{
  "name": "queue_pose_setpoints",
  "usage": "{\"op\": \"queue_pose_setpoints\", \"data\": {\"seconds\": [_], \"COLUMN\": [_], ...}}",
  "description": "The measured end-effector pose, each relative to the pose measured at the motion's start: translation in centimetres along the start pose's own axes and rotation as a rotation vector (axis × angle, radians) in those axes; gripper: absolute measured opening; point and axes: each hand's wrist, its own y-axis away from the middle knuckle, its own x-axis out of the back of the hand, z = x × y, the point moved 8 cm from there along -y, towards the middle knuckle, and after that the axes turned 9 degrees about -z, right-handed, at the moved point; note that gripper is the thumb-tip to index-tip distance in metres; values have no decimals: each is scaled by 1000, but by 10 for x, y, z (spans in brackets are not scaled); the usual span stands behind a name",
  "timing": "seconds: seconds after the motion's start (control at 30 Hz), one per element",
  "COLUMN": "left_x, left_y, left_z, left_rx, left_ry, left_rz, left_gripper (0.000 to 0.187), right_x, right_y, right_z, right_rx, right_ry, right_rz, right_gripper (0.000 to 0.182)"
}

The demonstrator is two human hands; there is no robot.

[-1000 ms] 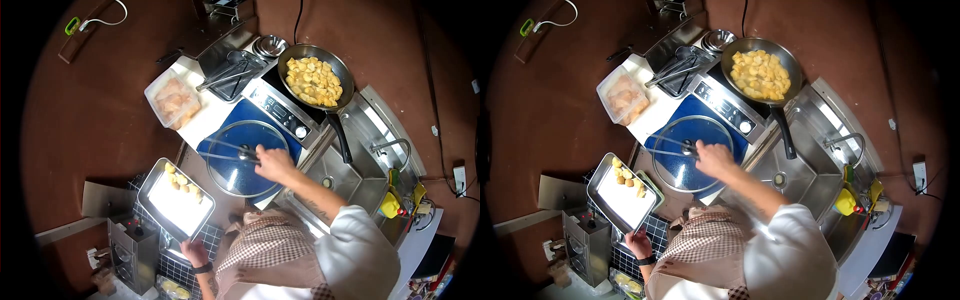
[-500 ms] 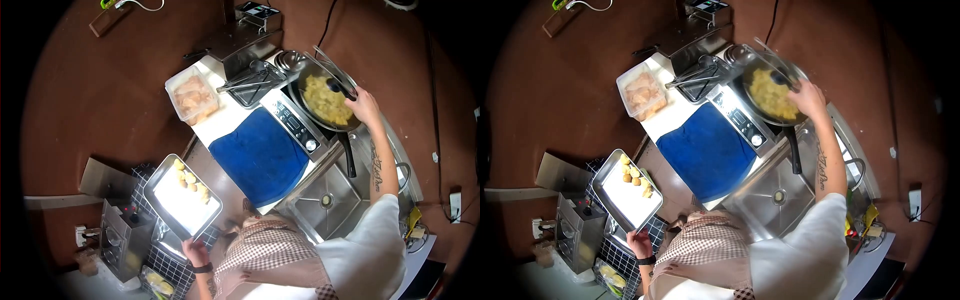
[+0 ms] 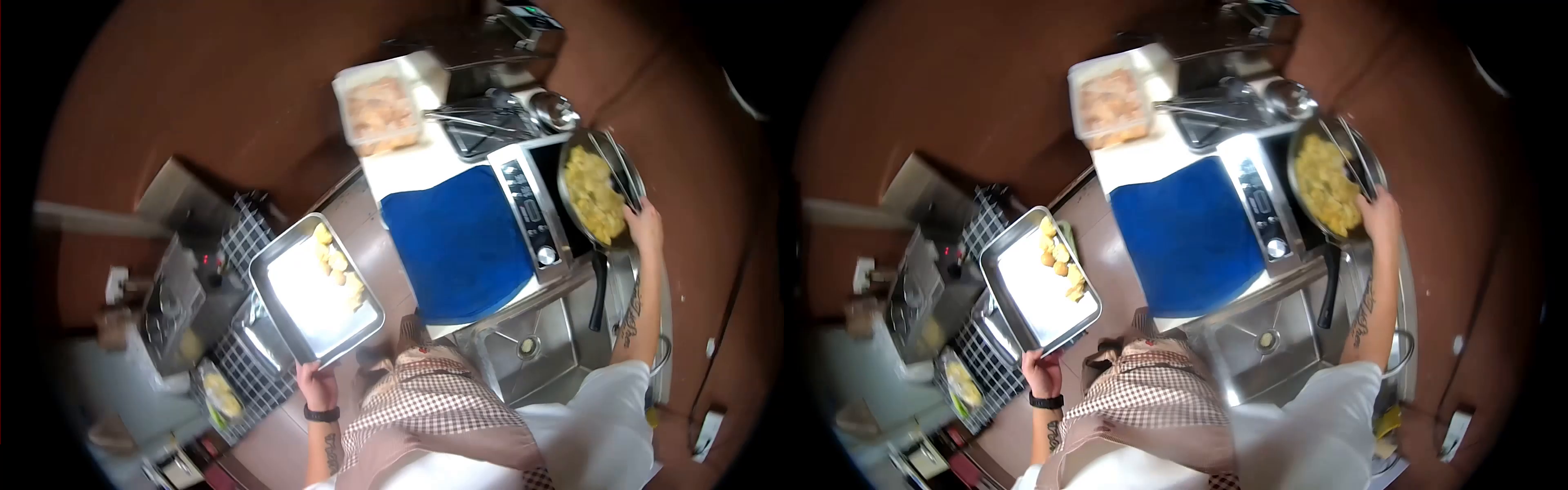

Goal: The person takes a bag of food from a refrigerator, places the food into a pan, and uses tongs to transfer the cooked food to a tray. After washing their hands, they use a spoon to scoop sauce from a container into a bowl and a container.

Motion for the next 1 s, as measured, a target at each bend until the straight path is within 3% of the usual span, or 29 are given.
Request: {"op": "queue_pose_setpoints", "data": {"seconds": [0.03,0.1,0.13,0.17,0.23,0.3,0.5,0.57,0.7,0.73,0.83,1.0], "left_x": [2,3,19,41,66,89,228,273,368,384,446,541], "left_y": [4,19,29,39,59,88,208,253,349,372,443,515], "left_z": [4,14,10,5,8,21,32,41,47,56,60,65], "left_rx": [-15,-60,-32,-17,-105,-174,-344,-358,-405,-454,-559,-703], "left_ry": [3,27,47,70,157,162,258,288,372,368,379,431], "left_rz": [14,42,41,49,67,148,375,446,639,679,792,972], "left_gripper": [5,14,37,61,69,59,63,62,61,60,52,39], "right_x": [10,24,19,6,-44,-79,-145,-152,-165,-171,-201,-211], "right_y": [6,23,30,32,43,97,362,444,595,625,694,812], "right_z": [-11,-55,-78,-95,-148,-238,-471,-524,-596,-611,-630,-673], "right_rx": [70,89,185,350,356,411,636,769,1047,1176,1189,1227], "right_ry": [40,-82,-311,-367,-679,-864,-1057,-953,-640,-659,-438,-424], "right_rz": [105,53,16,146,-239,-439,-1063,-1272,-1246,-1136,-998,-1078], "right_gripper": [52,53,44,35,29,26,21,24,29,24,28,26]}}
